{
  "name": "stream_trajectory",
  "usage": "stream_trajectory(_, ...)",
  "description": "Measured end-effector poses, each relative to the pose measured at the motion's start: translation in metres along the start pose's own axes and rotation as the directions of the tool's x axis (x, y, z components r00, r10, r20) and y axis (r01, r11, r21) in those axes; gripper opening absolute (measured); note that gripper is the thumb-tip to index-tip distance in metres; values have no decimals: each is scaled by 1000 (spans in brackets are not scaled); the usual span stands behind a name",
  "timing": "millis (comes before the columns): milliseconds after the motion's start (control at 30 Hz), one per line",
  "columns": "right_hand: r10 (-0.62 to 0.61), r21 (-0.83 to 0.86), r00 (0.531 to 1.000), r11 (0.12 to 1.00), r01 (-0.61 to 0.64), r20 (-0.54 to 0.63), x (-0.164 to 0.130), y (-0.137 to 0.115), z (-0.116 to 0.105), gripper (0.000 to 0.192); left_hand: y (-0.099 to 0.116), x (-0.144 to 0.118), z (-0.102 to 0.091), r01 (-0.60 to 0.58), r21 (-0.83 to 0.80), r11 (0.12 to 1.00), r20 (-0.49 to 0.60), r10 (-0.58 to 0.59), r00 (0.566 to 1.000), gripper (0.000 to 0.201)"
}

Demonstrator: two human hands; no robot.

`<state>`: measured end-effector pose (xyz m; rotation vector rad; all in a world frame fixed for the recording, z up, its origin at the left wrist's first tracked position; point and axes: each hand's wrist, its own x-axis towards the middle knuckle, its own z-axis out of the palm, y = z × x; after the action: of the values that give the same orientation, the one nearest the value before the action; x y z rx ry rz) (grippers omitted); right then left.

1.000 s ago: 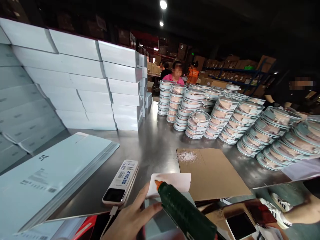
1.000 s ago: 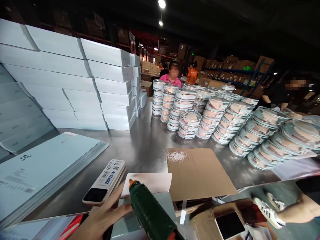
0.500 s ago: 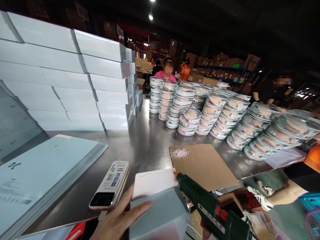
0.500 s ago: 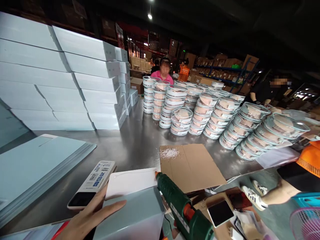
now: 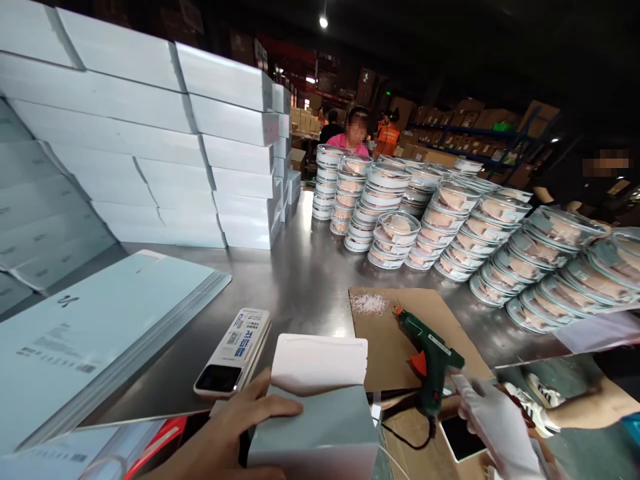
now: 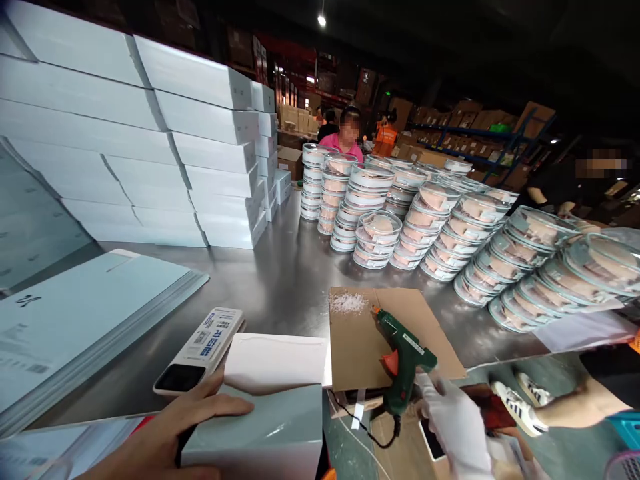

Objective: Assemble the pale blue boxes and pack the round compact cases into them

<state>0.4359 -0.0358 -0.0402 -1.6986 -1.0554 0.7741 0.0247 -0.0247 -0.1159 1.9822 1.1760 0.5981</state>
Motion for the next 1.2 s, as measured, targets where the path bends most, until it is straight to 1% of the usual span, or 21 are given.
stream_trajectory(67,-116,42,989,993,112,95,-19,1,17,50,-2,0,5,33,-21,999,3,-33,999,73)
stream_trajectory(133,-240,121,944,969,217,226,-36,0,45,68,1,0,9,58,-67,996,-24,-60,998,70)
stream_trajectory(200,-301,164,899,951,261,317,-46,-1,73,71,8,0,14,52,-198,979,-82,-70,994,62)
stream_trajectory(233,-314,173,884,947,269,346,-50,-1,84,70,12,0,17,14,-310,951,-139,-60,989,56)
stream_trajectory(300,-362,198,843,931,307,399,-55,1,98,69,22,3,22,-152,-535,831,-301,-19,953,48)
stream_trajectory(333,-402,208,809,916,344,430,-57,2,100,71,26,5,23,-250,-596,763,-374,12,927,44)
stream_trajectory(367,-442,216,770,897,385,460,-59,4,101,75,30,8,23,-330,-612,719,-425,53,904,42)
stream_trajectory(400,-476,225,734,879,421,485,-61,5,100,79,33,11,21,-381,-592,710,-442,109,890,41)
stream_trajectory(433,-512,227,696,856,465,503,-62,7,98,83,35,13,18,-406,-546,733,-428,172,887,40)
stream_trajectory(500,-578,219,622,800,558,528,-63,8,93,87,37,16,9,-395,-433,810,-300,284,911,32)
stream_trajectory(533,-603,214,590,774,596,537,-63,8,90,87,37,16,4,-383,-389,838,-232,313,921,27)
stream_trajectory(600,-644,210,513,716,666,567,-60,5,86,82,37,16,-4,-345,-345,873,-118,325,938,22)
stream_trajectory(633,-652,219,481,699,681,586,-58,3,85,79,36,16,-6,-328,-336,883,-89,317,944,20)
stream_trajectory(700,-665,261,441,687,678,603,-54,-2,85,76,34,15,-9,-306,-322,896,-70,300,951,17)
stream_trajectory(767,-678,318,415,685,655,606,-50,-5,86,75,32,15,-10,-297,-299,907,-34,301,953,21)
stream_trajectory(933,-679,373,402,699,610,614,-45,-8,89,74,26,17,-7,-307,-267,914,7,320,947,22)
stream_trajectory(1067,-676,378,404,704,601,617,-42,-9,87,65,25,19,-10,-276,-279,920,4,289,957,20)
stream_trajectory(1100,-660,368,427,723,585,618,-42,-8,85,61,26,20,-14,-267,-281,922,-17,274,962,18)
stream_trajectory(1133,-631,365,480,761,536,610,-42,-7,83,60,29,22,-18,-250,-289,924,-72,240,968,14)
stream_trajectory(1167,-590,382,563,806,452,578,-42,-4,81,62,32,24,-23,-210,-313,926,-174,162,971,12)
stream_trajectory(1200,-535,425,661,839,340,526,-43,-1,79,67,36,27,-28,-156,-371,916,-311,36,950,17)
